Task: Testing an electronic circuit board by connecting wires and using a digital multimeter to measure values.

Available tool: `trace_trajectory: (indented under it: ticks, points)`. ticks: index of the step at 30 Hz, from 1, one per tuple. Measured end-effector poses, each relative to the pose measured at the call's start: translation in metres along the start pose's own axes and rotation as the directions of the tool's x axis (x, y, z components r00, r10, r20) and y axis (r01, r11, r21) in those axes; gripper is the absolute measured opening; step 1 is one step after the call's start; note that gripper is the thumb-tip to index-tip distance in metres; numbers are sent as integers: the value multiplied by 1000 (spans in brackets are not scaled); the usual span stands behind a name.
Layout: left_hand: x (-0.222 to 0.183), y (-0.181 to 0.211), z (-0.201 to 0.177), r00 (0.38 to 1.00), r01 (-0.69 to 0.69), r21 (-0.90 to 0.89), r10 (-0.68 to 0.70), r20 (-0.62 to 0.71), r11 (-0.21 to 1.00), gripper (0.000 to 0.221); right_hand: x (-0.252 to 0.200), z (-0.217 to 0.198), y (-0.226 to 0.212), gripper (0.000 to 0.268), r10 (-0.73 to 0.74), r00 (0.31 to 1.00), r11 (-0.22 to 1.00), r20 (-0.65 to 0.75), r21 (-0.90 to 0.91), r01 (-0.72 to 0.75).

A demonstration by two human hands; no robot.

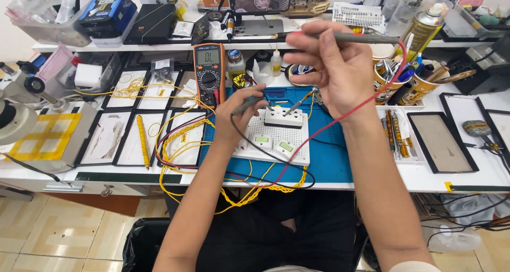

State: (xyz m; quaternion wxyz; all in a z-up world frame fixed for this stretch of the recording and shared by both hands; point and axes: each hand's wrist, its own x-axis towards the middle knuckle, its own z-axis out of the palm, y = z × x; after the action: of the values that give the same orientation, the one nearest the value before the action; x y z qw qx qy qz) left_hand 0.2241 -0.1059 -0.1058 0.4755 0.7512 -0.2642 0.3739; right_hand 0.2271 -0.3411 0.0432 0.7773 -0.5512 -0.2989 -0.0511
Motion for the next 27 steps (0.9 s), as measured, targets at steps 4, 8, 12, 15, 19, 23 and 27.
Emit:
trace_trajectory:
  ticks: [4,8,12,15,19,23,27]
  points:
    - [8,7,2,982,-186,147,186,10,972,17,-7,-7,57,37,-127,989,931,-69,-354,95]
    - [5,5,11,998,-5,31,7,-60,1000,18,-22,-36,116,35,-244,960,798,-138,-592,118]
    - [-3,-2,13,984,86,140,-106,144,986,21,-38,-48,136,30,-173,976,681,-134,-732,20]
    - [1,4,10,973,121,199,-155,169,973,21,-40,-42,134,21,-180,976,647,-121,-762,25]
    - [-1,-4,11,971,138,246,-180,158,959,22,-41,-41,140,21,-164,980,619,-110,-785,16]
    - [0,0,11,961,155,291,-212,176,944,22,-42,-32,138,23,-119,989,589,-93,-808,-5]
    - [5,12,8,940,159,329,-245,238,931,22,-37,-46,158,24,-55,997,510,-61,-860,-24]
